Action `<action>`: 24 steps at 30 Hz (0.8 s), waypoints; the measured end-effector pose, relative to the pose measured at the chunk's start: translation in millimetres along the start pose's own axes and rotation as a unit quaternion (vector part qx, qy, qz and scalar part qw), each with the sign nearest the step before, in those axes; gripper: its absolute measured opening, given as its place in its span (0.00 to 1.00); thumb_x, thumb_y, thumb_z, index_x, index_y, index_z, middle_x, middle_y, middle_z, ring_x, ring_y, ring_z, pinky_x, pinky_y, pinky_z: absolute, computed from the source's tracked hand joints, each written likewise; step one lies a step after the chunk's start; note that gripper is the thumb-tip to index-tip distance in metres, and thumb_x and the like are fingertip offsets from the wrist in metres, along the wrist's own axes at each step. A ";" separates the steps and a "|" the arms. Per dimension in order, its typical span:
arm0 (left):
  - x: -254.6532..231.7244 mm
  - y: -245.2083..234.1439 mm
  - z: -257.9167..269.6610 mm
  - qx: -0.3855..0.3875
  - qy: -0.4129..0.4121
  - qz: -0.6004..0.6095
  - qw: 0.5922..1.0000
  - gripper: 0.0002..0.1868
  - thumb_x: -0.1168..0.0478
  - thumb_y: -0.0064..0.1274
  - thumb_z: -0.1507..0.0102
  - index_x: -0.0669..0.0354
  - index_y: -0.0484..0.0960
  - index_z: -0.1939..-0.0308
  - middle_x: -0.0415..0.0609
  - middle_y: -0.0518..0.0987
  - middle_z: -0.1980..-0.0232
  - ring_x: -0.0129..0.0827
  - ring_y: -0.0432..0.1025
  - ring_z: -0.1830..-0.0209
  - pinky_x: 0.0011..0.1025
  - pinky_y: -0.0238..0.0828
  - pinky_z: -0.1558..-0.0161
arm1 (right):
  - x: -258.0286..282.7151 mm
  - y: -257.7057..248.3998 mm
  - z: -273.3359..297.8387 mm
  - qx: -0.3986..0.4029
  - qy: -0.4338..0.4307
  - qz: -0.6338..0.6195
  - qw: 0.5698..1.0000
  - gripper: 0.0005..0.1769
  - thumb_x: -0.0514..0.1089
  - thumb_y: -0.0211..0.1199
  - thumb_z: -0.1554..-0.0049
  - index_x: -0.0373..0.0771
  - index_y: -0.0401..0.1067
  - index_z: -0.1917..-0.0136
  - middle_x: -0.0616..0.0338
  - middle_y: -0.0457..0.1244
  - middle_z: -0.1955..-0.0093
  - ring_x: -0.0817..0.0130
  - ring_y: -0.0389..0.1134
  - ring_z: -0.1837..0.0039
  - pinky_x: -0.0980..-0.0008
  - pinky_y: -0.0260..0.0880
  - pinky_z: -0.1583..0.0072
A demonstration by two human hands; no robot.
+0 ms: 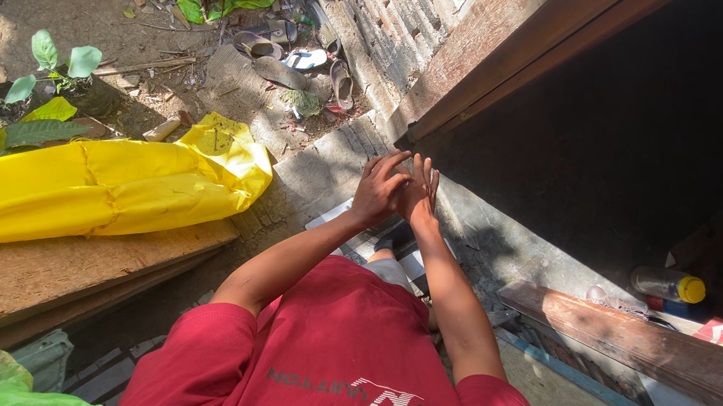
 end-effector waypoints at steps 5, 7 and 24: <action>-0.3 -0.2 -1.1 -0.005 0.003 -0.001 1.000 0.06 0.63 0.55 0.36 0.56 0.84 0.56 0.52 0.72 0.28 0.46 0.64 0.25 0.45 0.50 0.26 | 0.9 -6.4 0.8 -0.006 0.006 -0.004 1.000 0.32 0.49 0.59 0.41 0.54 0.59 0.24 0.43 0.41 0.16 0.42 0.34 0.15 0.42 0.30 0.20; -1.6 -0.6 -3.7 -0.003 0.005 0.003 1.000 0.06 0.63 0.56 0.37 0.56 0.84 0.57 0.52 0.72 0.28 0.46 0.64 0.25 0.44 0.50 0.26 | 1.7 -5.2 -0.9 0.023 0.018 0.017 0.999 0.32 0.49 0.58 0.41 0.55 0.60 0.24 0.43 0.40 0.15 0.42 0.34 0.15 0.43 0.29 0.21; -15.7 0.0 -16.2 -0.002 0.046 0.036 0.998 0.09 0.68 0.54 0.41 0.60 0.82 0.56 0.56 0.73 0.29 0.48 0.66 0.26 0.46 0.55 0.26 | -11.1 -13.5 7.1 0.017 0.046 0.011 0.999 0.40 0.50 0.64 0.46 0.57 0.56 0.22 0.42 0.40 0.15 0.40 0.33 0.15 0.40 0.28 0.20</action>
Point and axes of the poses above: each hand's wrist, its own z-axis away from the middle knuckle, its own y-axis out of the palm, x = y × z, the point moved 7 cm from there along -z, towards the middle knuckle
